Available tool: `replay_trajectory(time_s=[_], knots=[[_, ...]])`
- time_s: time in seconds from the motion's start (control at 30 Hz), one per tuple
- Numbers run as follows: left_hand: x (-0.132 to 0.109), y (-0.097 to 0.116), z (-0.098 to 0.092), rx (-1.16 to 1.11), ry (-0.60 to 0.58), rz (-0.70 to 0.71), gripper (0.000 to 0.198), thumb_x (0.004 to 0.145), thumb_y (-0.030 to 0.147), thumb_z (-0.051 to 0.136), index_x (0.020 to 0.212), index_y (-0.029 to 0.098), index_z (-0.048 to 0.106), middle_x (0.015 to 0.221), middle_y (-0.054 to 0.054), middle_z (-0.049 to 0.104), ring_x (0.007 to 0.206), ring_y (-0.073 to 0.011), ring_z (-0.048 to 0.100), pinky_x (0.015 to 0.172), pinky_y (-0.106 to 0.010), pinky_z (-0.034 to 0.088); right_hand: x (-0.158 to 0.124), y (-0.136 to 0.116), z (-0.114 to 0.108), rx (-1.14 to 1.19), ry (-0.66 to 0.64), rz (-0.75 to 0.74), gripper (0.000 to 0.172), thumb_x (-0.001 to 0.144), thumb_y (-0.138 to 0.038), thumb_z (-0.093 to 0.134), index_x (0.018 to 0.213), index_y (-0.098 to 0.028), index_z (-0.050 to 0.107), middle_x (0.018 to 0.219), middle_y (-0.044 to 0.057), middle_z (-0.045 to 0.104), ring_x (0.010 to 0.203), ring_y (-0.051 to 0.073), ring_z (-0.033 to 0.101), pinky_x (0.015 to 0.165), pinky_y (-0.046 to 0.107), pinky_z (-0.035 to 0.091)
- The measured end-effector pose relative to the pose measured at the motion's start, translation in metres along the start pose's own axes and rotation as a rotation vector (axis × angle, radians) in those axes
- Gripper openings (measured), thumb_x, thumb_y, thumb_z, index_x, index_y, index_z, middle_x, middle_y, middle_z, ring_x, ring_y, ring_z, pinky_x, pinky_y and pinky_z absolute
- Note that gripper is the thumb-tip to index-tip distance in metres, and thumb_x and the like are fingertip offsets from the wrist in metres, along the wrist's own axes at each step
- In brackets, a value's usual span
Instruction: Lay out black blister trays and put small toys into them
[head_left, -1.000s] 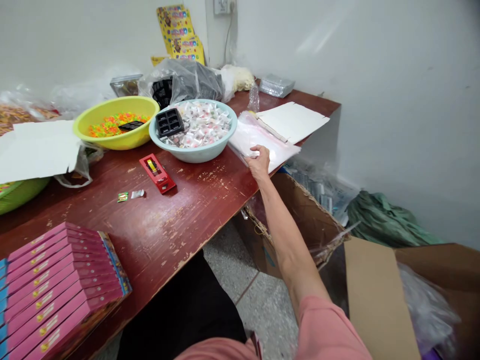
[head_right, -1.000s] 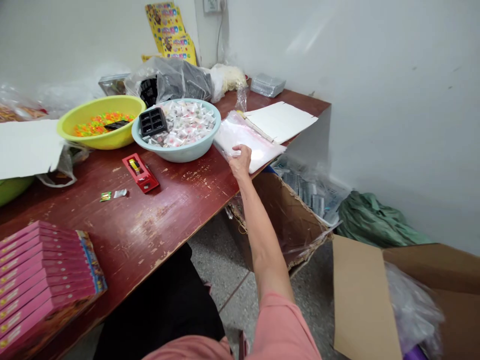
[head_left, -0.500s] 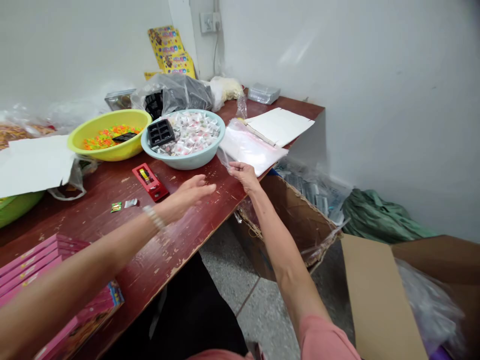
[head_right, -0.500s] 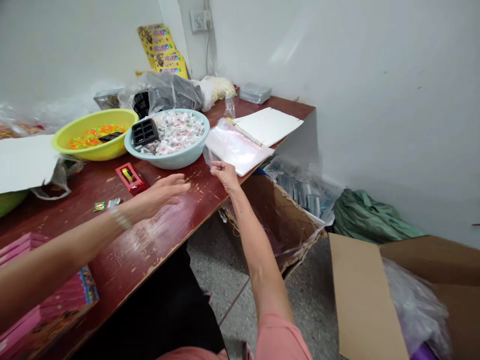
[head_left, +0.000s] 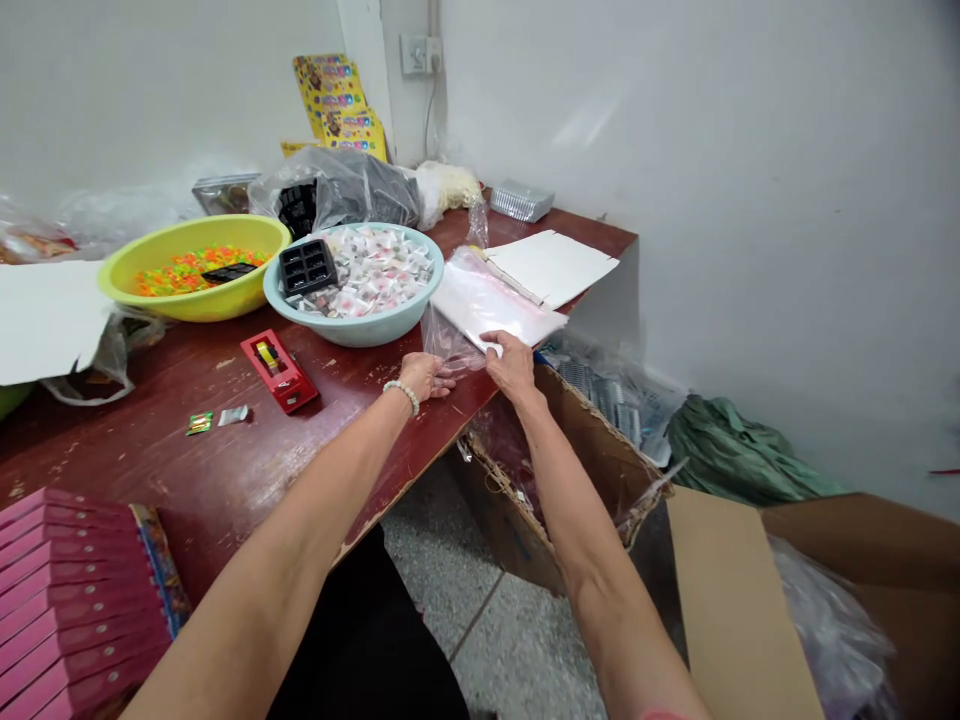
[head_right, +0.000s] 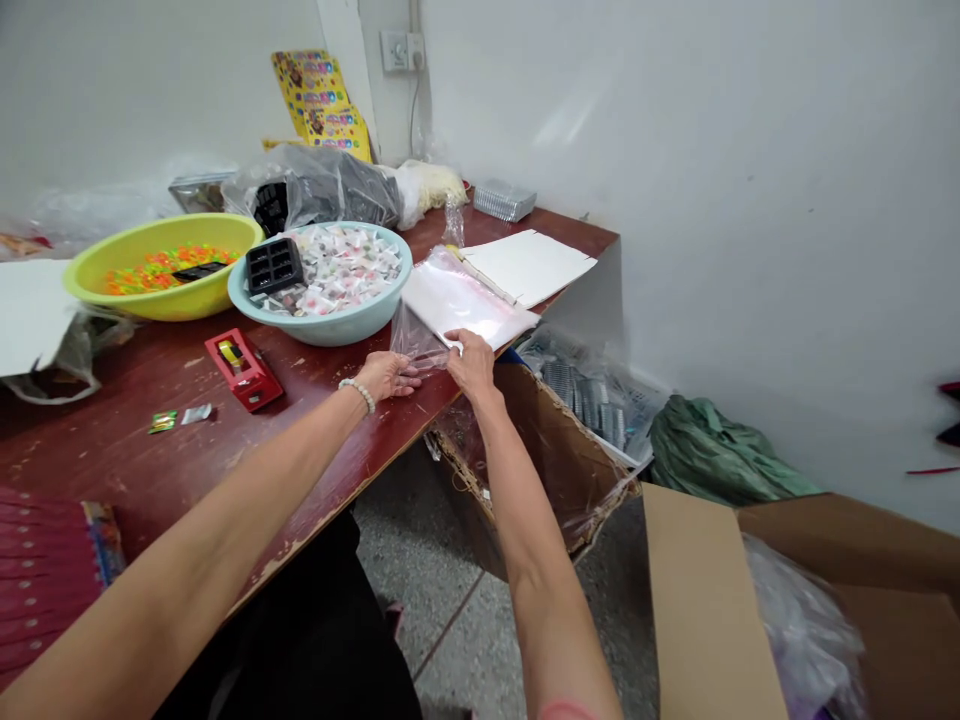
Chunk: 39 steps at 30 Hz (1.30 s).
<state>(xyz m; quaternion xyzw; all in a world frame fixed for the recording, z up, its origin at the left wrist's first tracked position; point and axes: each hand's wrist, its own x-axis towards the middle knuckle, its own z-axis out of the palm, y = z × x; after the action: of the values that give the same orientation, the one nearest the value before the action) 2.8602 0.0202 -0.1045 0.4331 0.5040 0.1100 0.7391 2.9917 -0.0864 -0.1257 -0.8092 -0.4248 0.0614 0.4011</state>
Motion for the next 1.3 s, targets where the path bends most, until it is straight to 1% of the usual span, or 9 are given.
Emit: replay_trajectory(time_s=[0.33,0.5,0.6,0.7,0.77,0.83,1.0,1.13,1.3], knots=[[-0.058,-0.032,-0.010,-0.163,0.030,0.067,0.010,0.093,0.009,0.057,0.085,0.014,0.056,0.058,0.000,0.060,0.045,-0.0129,0.063,0.047,-0.020,0.051,0.030,0.009,0.021,-0.490,-0.103,0.018,0.041,0.104,-0.027,0.045,0.138,-0.014,0.064,0.153,0.022,0.055,0.142,0.038,0.047,0.118,0.054,0.035],[-0.139,-0.105,-0.058,-0.300,0.013,0.039,0.008,0.093,0.018,0.065,0.091,0.014,0.058,0.068,-0.002,0.066,0.055,-0.0169,0.070,0.047,-0.024,0.055,0.044,0.001,0.009,-0.517,-0.175,-0.023,0.030,0.100,-0.026,0.057,0.124,-0.014,0.071,0.136,0.021,0.067,0.123,0.033,0.060,0.104,0.044,0.046],[-0.193,-0.159,-0.106,-0.381,0.004,0.026,0.032,0.083,0.033,0.083,0.095,0.015,0.060,0.078,-0.003,0.071,0.061,-0.0195,0.074,0.049,-0.026,0.058,0.037,-0.010,0.001,-0.484,-0.171,-0.052,0.040,0.099,-0.029,0.064,0.133,-0.008,0.065,0.141,0.023,0.064,0.124,0.029,0.060,0.104,0.040,0.045],[-0.241,-0.201,-0.144,-0.353,0.032,0.000,0.051,0.078,0.053,0.087,0.103,0.016,0.061,0.088,-0.004,0.073,0.065,-0.0196,0.075,0.050,-0.027,0.059,-0.007,-0.031,-0.006,-0.436,-0.102,-0.081,0.045,0.107,-0.036,0.049,0.139,-0.006,0.062,0.144,0.025,0.062,0.129,0.028,0.058,0.105,0.039,0.042],[-0.262,-0.220,-0.159,-0.317,0.061,-0.002,0.058,0.081,0.062,0.082,0.110,0.016,0.062,0.092,-0.005,0.073,0.067,-0.0192,0.075,0.051,-0.026,0.059,-0.059,-0.052,-0.007,-0.383,-0.120,-0.084,0.051,0.111,-0.045,0.034,0.120,-0.013,0.073,0.120,0.020,0.075,0.110,0.027,0.068,0.093,0.038,0.047],[-0.274,-0.232,-0.167,-0.269,0.062,-0.005,0.062,0.085,0.067,0.075,0.118,0.016,0.062,0.097,-0.008,0.074,0.070,-0.0188,0.075,0.054,-0.026,0.059,-0.119,-0.076,0.000,-0.238,-0.272,-0.072,0.057,0.109,-0.057,0.034,0.099,-0.019,0.076,0.099,0.013,0.079,0.092,0.027,0.071,0.080,0.036,0.048],[-0.272,-0.248,-0.174,-0.018,-0.098,0.034,0.069,0.095,0.076,0.052,0.131,0.018,0.064,0.109,-0.012,0.074,0.075,-0.0166,0.073,0.055,-0.022,0.053,-0.232,-0.133,0.053,0.248,-0.602,0.129,0.059,0.086,-0.067,0.069,0.122,-0.021,0.070,0.092,0.006,0.078,0.084,0.024,0.070,0.078,0.035,0.049],[-0.269,-0.253,-0.180,0.214,-0.197,0.109,0.076,0.095,0.080,0.045,0.138,0.020,0.065,0.117,-0.014,0.073,0.077,-0.0173,0.070,0.054,-0.021,0.049,-0.259,-0.161,0.078,0.717,-0.580,0.245,0.044,0.077,-0.058,0.075,0.097,-0.019,0.071,0.079,0.002,0.071,0.072,0.017,0.063,0.072,0.031,0.049],[-0.274,-0.254,-0.182,0.114,-0.254,0.184,0.078,0.092,0.080,0.050,0.136,0.018,0.066,0.118,-0.016,0.073,0.076,-0.0164,0.068,0.058,-0.023,0.049,-0.266,-0.172,0.063,0.646,-0.499,0.147,0.038,0.086,-0.059,0.067,0.088,-0.022,0.066,0.085,0.000,0.068,0.078,0.015,0.061,0.073,0.028,0.045]])
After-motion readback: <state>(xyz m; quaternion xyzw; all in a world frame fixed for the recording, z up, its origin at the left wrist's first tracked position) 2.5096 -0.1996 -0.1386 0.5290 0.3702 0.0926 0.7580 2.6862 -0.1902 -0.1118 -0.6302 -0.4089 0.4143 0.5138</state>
